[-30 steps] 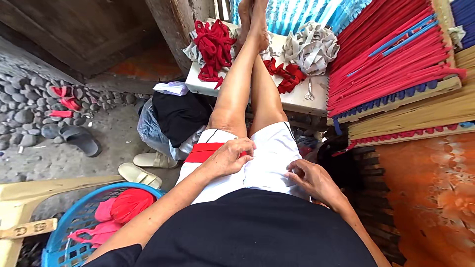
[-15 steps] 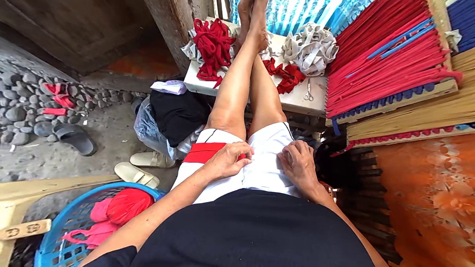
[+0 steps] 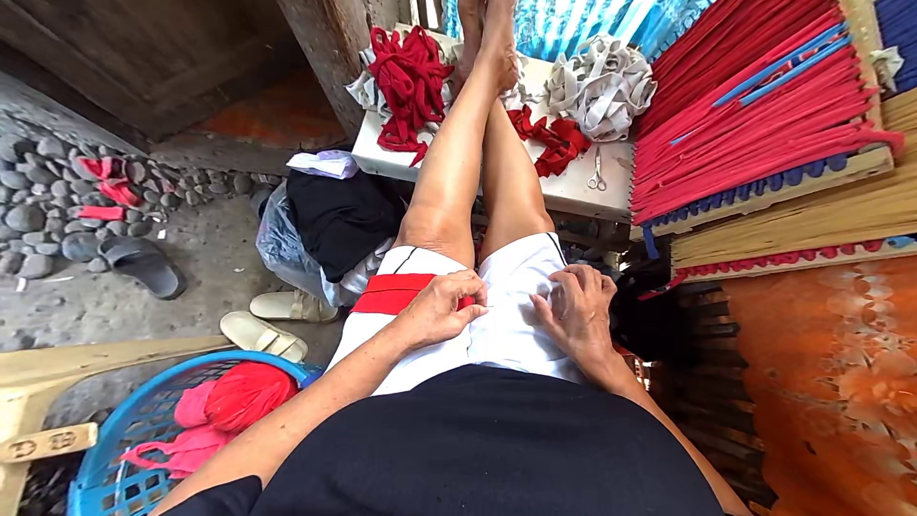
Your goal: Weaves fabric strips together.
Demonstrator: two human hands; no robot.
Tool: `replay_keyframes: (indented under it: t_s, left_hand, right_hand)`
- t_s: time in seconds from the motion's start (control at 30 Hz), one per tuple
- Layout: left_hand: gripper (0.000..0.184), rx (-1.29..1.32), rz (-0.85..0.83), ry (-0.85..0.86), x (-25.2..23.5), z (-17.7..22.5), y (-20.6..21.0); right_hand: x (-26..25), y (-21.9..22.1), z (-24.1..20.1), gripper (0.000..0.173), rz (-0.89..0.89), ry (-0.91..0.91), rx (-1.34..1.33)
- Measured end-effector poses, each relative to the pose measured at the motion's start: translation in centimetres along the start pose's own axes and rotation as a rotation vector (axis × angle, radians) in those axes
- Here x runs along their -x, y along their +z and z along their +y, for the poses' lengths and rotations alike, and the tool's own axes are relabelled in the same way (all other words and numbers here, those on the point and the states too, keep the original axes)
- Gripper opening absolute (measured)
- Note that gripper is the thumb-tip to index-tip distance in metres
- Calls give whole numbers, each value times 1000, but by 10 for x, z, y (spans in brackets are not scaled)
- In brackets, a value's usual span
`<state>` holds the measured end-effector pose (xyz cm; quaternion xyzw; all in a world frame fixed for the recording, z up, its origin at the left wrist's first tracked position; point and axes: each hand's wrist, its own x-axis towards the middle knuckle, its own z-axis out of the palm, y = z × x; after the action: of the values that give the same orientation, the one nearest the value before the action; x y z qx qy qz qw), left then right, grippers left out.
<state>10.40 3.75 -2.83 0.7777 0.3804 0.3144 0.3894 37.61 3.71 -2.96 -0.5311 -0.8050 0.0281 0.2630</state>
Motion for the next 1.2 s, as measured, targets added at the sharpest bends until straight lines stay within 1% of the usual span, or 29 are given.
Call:
replay_keyframes:
  t_s: [0.07, 0.13, 0.2, 0.27, 0.4, 0.6, 0.7, 0.83, 0.9, 1.03, 1.2]
  left_hand:
    - [7, -3, -1, 4, 0, 0, 1]
    - [7, -2, -5, 0, 1, 0, 1]
    - [7, -2, -3, 4, 1, -1, 3]
    - [7, -3, -4, -2, 2, 0, 3]
    - [8, -5, -6, -1, 3, -2, 4]
    - [8, -7, 0, 19, 2, -3, 5]
    - [7, 3, 3, -21, 2, 0, 5]
    - [6, 148, 29, -120, 1, 7, 5]
    - [5, 222, 42, -134, 0, 10, 6]
    - [3, 334, 78, -142, -2, 16, 8]
    - [4, 421, 233, -139, -9, 30, 8]
  right_hand:
    - [1, -1, 1, 26, 51, -23, -26]
    - [-2, -2, -1, 14, 53, -89, -74]
    - [-5, 0, -5, 8, 30, -159, -108]
    - [-7, 3, -8, 9, -32, -189, -86]
    - [-10, 6, -9, 15, -133, -154, -23]
    - [-8, 5, -9, 12, -115, -108, -35]
    - [-10, 6, -10, 8, -109, -125, -35]
    - [-14, 6, -12, 9, -100, -206, 7]
    - [-15, 7, -10, 10, -109, -202, -2]
    - [-19, 7, -4, 8, -179, -89, -140]
    - [-27, -6, -9, 8, -202, 78, -463]
